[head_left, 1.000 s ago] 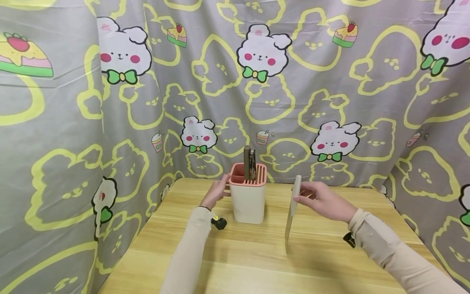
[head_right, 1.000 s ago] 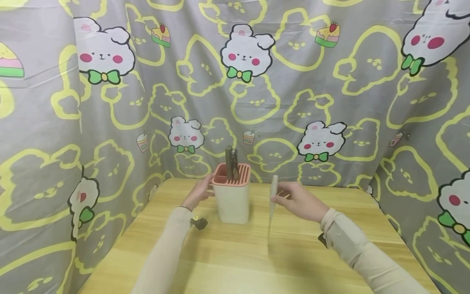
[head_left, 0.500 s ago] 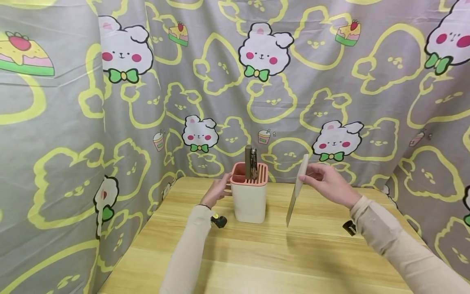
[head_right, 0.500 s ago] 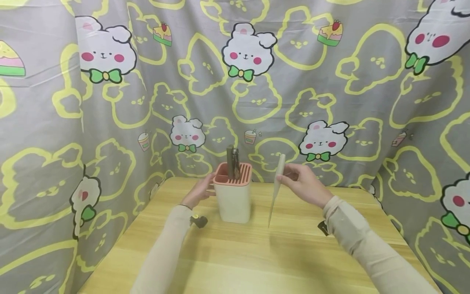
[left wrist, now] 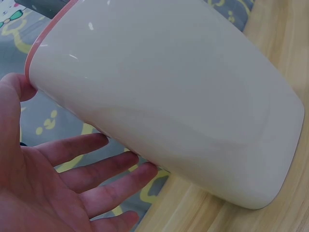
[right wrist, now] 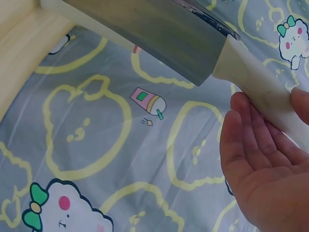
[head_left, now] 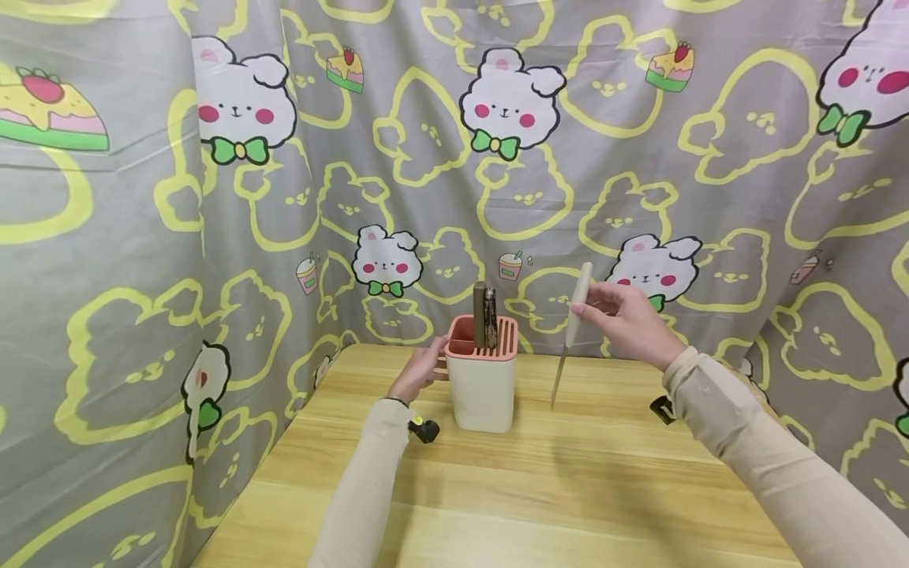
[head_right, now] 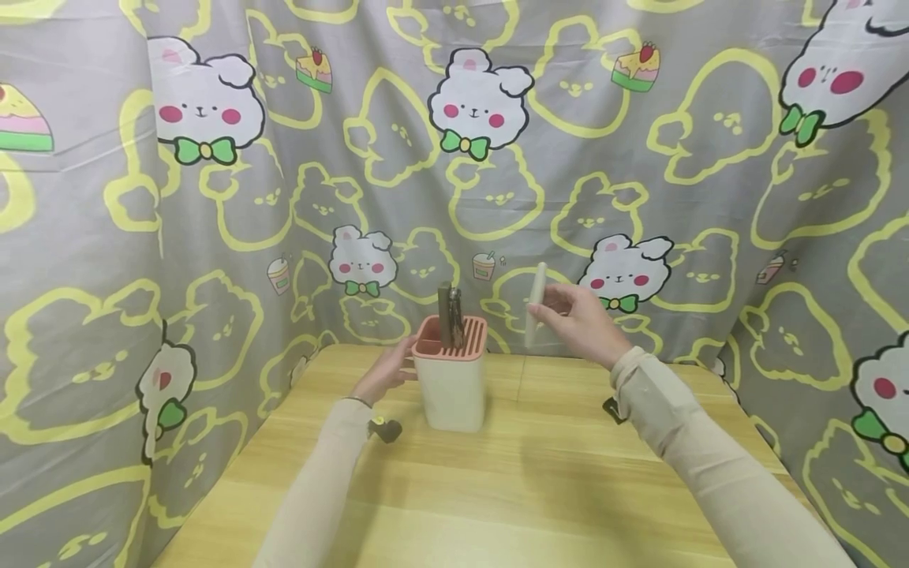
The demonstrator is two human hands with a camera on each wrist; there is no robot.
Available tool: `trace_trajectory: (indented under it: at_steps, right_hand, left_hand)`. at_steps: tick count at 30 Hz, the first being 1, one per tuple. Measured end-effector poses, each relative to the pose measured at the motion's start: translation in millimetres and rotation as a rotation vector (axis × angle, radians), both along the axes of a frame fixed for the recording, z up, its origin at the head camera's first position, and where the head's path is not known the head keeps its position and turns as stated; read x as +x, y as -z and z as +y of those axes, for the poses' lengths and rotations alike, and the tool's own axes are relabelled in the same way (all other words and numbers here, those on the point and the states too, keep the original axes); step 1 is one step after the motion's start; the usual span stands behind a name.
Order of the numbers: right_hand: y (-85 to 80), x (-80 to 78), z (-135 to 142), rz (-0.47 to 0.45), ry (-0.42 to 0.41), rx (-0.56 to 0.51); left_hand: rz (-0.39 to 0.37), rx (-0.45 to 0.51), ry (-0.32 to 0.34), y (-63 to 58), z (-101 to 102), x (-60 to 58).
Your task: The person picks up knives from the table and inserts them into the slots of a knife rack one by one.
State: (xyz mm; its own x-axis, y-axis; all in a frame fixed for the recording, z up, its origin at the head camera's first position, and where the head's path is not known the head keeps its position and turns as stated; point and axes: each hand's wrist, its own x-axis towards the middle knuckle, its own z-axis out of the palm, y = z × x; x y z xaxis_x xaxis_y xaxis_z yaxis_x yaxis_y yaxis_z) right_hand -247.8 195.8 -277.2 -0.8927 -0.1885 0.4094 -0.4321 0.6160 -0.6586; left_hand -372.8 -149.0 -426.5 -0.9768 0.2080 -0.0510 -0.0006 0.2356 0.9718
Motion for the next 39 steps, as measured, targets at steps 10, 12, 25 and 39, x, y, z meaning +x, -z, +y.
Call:
trace_trajectory:
  at_steps: [10, 12, 25, 39]
  right_hand:
    - [-20.7, -13.5, -12.9, 0.061, 0.001, -0.023]
    - [-24.4, -16.5, -15.8, 0.070, 0.008, -0.019]
    - [-44.0, -28.7, -34.2, 0.123, -0.005, -0.037]
    - [-49.8, -43.2, -53.4, 0.198, 0.022, -0.101]
  left_hand:
    - [-0.012, -0.015, -0.013, 0.1, -1.0, 3.0]
    - [-0.010, -0.009, -0.009, 0.1, -1.0, 3.3]
    - [-0.024, -0.036, -0.021, -0.7, -0.4, 3.8]
    - [-0.019, -0.035, -0.027, 0.0, -0.6, 4.5]
